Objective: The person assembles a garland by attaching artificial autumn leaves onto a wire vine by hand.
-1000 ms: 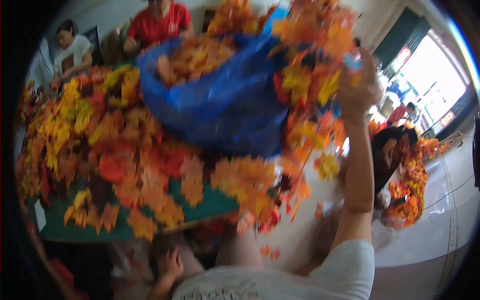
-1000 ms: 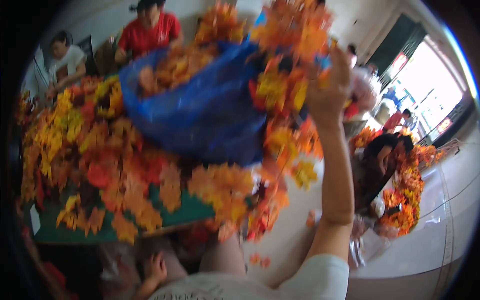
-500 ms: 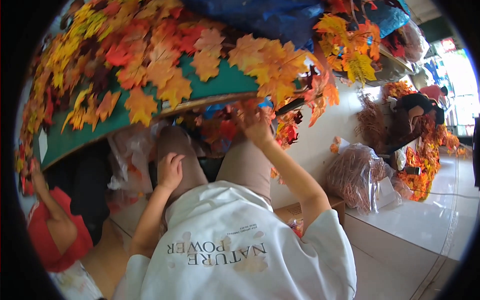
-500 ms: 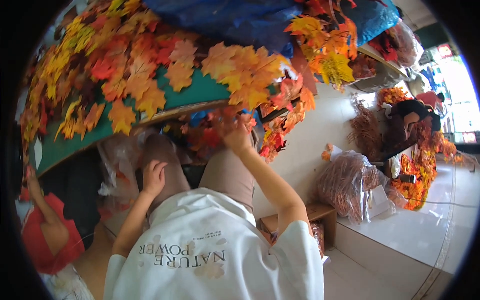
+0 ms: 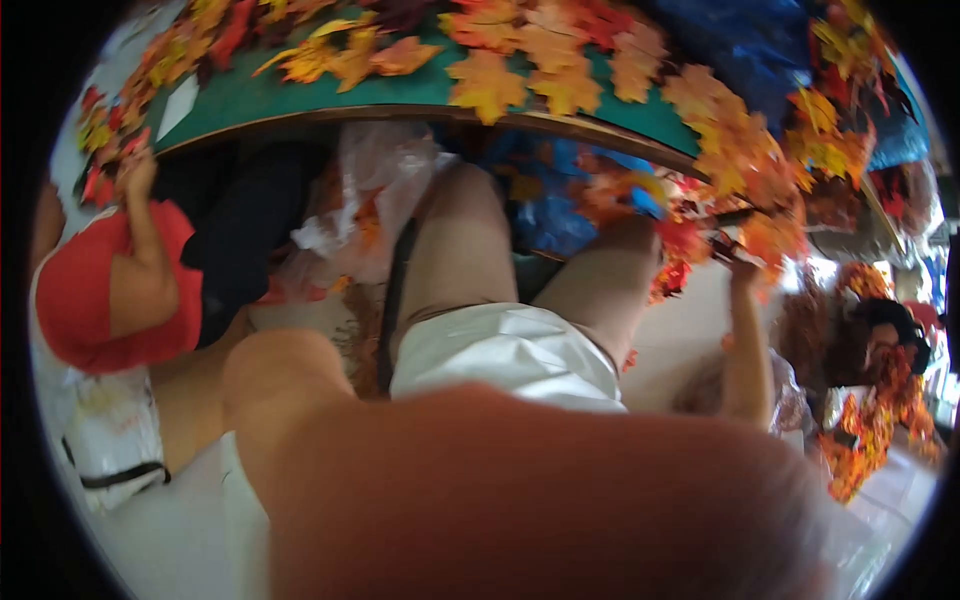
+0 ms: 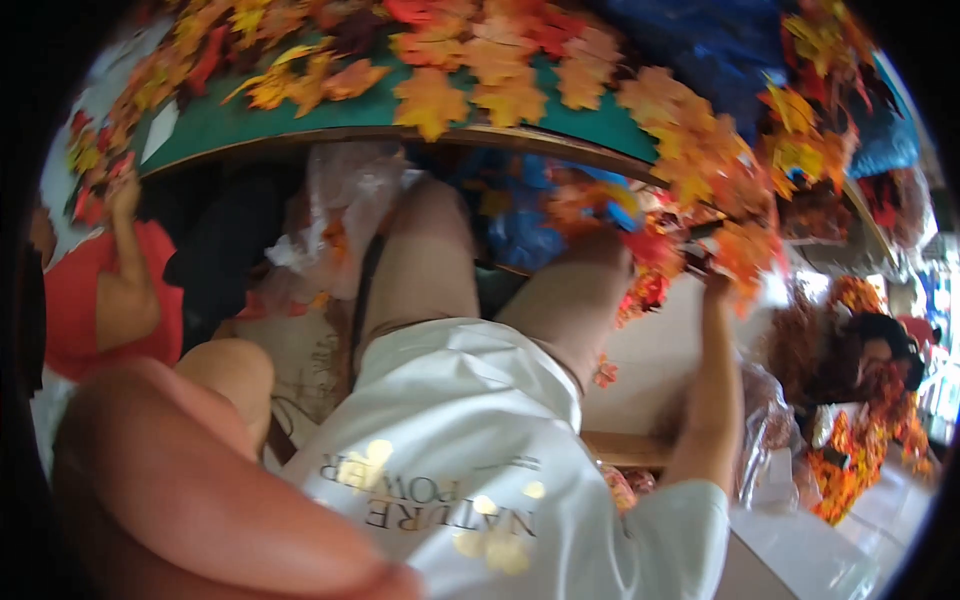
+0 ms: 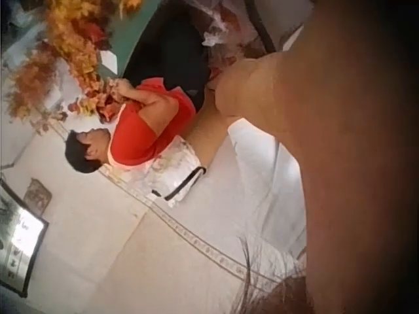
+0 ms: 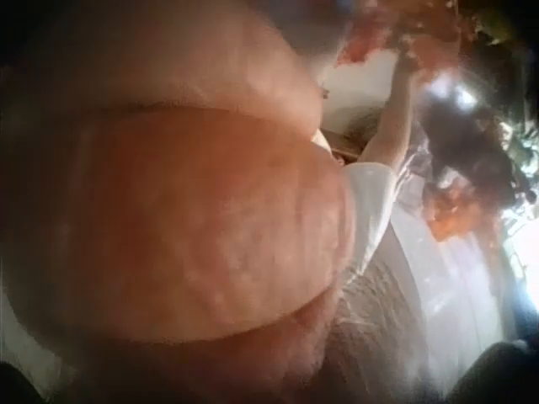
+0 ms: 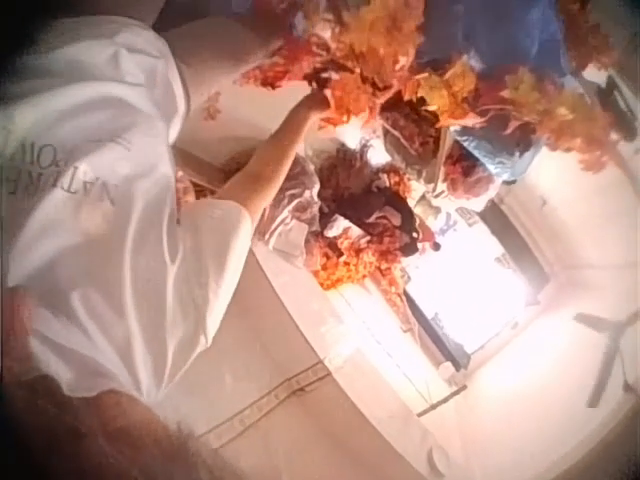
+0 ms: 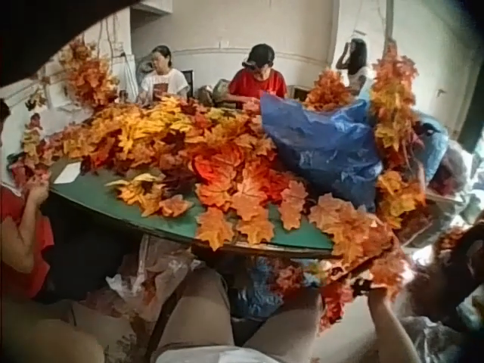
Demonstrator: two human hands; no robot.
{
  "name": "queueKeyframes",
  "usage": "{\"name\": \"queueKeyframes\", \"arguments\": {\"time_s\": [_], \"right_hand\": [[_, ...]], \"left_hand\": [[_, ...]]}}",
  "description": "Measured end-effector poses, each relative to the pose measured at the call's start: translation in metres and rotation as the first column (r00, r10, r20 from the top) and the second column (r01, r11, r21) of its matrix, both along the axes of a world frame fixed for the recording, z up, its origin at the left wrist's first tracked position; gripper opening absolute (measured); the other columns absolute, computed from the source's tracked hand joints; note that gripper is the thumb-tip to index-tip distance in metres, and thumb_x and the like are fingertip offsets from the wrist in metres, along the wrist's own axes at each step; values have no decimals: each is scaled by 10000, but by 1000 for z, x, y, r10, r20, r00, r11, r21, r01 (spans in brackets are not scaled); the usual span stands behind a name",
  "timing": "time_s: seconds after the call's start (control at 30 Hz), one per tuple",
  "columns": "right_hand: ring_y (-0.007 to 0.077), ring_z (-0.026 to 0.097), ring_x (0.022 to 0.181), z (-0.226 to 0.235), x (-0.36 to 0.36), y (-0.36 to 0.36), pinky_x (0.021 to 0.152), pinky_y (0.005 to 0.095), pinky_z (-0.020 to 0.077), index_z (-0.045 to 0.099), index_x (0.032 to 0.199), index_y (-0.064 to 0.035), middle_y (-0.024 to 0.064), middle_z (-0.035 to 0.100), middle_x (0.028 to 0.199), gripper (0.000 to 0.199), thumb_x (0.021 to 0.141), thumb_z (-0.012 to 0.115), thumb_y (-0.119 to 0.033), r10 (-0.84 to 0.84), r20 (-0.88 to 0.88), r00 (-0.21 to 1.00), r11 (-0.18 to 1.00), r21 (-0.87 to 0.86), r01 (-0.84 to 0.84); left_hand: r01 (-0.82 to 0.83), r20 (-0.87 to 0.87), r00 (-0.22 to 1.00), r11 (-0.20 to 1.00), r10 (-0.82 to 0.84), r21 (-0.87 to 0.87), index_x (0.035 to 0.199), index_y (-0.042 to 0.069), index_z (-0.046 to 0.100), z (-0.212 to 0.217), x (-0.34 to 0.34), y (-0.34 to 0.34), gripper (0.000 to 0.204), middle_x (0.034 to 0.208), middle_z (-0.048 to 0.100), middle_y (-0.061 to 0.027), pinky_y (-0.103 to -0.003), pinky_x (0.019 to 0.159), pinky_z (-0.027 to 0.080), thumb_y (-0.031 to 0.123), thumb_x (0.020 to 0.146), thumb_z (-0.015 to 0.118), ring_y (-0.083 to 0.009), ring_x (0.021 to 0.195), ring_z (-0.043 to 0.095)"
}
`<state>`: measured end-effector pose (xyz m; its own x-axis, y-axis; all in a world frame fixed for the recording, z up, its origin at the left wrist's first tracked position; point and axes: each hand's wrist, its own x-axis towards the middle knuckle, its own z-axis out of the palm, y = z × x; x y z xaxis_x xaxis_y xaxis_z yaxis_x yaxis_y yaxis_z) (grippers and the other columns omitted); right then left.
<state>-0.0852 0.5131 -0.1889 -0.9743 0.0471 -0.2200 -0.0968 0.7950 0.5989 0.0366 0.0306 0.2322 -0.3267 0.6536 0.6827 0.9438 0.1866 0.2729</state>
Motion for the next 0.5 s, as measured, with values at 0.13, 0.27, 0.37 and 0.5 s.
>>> {"name": "queueKeyframes", "arguments": {"time_s": [0.13,0.27,0.37,0.5], "right_hand": [[237,655,683,-12,48,-44,631,398,523,667,866,-98,76,660,725,270,836,531,-329,-12,25,1000,968,-251,18],[249,653,713,-4,106,-20,654,399,519,662,852,-82,90,661,748,240,814,552,-291,-12,69,998,908,-417,39],[259,651,735,3,129,-49,671,399,517,659,841,-69,101,662,765,218,797,567,-262,121,142,982,828,-560,-21],[272,649,765,10,147,-41,693,399,514,654,826,-53,116,663,788,190,775,587,-224,202,242,949,737,-676,15]], "left_hand": [[-66,-127,990,998,64,-8,764,133,632,12,16,11,132,740,554,24,-285,532,397,158,654,701,-150,637,534],[-123,-249,959,991,133,58,744,128,613,9,56,-31,130,709,533,23,-276,506,381,173,657,699,-145,614,520],[-279,-315,906,958,284,62,729,124,599,4,56,-40,135,686,517,23,-270,487,369,185,659,698,-140,597,511],[-380,-398,828,917,395,120,710,120,580,-13,77,-88,149,654,495,22,-261,462,353,200,662,696,-135,575,497]]}}
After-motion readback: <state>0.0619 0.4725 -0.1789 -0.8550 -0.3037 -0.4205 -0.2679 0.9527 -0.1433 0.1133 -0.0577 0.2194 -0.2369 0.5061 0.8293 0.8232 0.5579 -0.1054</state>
